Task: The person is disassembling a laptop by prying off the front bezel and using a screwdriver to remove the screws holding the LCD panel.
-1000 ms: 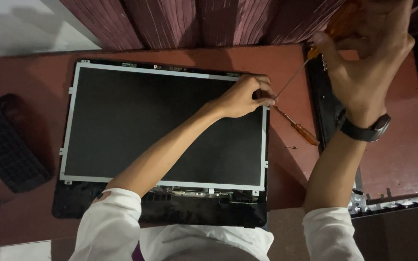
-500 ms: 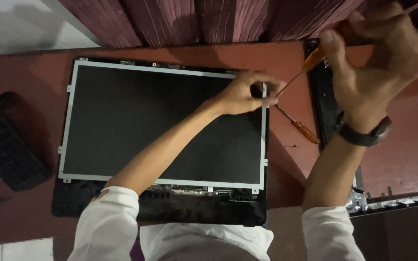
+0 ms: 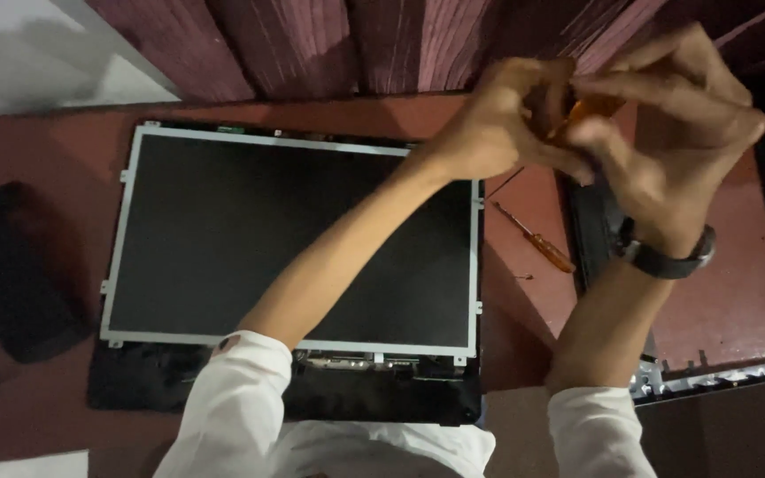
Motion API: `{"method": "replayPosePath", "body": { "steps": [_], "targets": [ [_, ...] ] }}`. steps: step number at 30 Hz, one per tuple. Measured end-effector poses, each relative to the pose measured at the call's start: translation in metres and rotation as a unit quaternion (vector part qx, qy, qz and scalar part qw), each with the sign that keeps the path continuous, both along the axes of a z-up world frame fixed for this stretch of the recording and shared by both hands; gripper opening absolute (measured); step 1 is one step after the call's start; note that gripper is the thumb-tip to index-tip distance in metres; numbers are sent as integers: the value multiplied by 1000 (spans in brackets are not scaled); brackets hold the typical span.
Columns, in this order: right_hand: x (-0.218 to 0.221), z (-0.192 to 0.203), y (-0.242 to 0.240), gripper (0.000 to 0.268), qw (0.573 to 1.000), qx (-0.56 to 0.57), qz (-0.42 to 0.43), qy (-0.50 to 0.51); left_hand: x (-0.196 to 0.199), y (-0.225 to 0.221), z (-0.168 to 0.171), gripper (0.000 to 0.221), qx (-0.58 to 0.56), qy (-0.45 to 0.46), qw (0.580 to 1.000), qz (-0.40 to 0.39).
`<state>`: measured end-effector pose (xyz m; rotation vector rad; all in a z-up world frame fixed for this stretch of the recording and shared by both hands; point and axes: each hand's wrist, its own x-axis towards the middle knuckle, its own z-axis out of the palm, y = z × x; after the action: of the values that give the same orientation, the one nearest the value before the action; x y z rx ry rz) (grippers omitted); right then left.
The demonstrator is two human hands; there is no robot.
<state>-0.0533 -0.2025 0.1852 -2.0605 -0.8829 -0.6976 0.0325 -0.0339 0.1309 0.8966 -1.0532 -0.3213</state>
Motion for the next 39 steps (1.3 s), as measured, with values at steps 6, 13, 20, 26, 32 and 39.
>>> {"method": "replayPosePath", "body": {
  "steps": [6,13,20,26,32,39],
  "targets": [
    [-3,14,5,32,995,65,56,57,21,7,3,63,97,-114,986,-78],
    [-7,10,-2,48,997,-60,-50,-23,18,2,-4,40,87,-164,982,19],
    [-12,27,21,42,999,-12,-30,-11,21,8,2,23,73,-46,995,-59],
    [-10,24,29,24,998,51,-22,15,15,6,-3,45,122,-118,984,-52],
    [-7,14,10,36,997,12,-39,-64,10,5,14,33,107,-64,992,13],
    [-1,15,11,22,998,32,-19,-43,17,14,10,21,92,-121,985,-87]
  ]
}}
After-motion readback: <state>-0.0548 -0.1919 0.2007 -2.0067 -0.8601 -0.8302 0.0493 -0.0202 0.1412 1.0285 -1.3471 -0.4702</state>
